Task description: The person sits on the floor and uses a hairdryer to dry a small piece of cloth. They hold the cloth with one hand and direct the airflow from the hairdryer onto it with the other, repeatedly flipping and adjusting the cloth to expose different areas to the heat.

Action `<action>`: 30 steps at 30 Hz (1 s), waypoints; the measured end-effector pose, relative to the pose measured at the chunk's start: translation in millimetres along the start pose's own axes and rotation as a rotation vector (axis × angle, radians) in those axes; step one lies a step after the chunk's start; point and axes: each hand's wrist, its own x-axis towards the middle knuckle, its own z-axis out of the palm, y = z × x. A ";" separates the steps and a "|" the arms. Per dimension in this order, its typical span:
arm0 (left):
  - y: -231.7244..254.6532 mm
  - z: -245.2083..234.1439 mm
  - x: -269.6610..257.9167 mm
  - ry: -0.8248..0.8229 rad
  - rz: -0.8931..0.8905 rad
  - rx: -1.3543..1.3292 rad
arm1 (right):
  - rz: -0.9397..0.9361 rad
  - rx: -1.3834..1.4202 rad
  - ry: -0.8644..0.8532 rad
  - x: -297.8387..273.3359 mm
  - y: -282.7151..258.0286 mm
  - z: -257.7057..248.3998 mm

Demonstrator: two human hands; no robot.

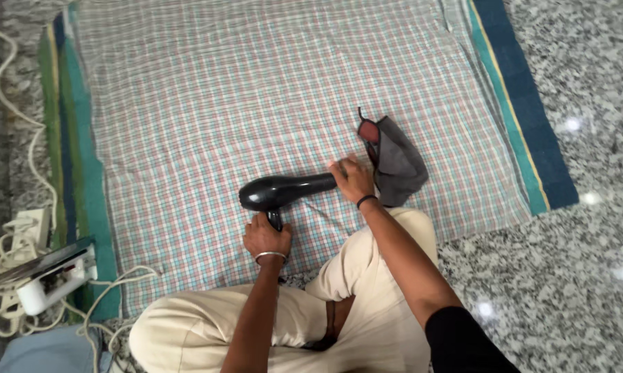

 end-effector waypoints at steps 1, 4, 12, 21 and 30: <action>0.7 1.2 -1.3 -0.008 0.000 -0.002 | -0.146 -0.042 0.116 0.6 -1.5 -16.7; -2.1 5.0 -4.0 -0.004 0.007 0.006 | 0.106 0.035 0.234 -2.7 14.9 -65.0; 2.8 1.6 -5.0 0.063 0.028 -0.009 | 0.760 -0.417 0.172 -51.7 117.9 -132.0; 0.0 5.2 -5.9 0.058 0.038 0.036 | 0.662 -0.275 -0.069 -42.0 140.0 -122.2; 0.7 2.1 -7.1 0.055 0.047 0.005 | 0.146 0.380 0.270 -17.1 9.6 -136.2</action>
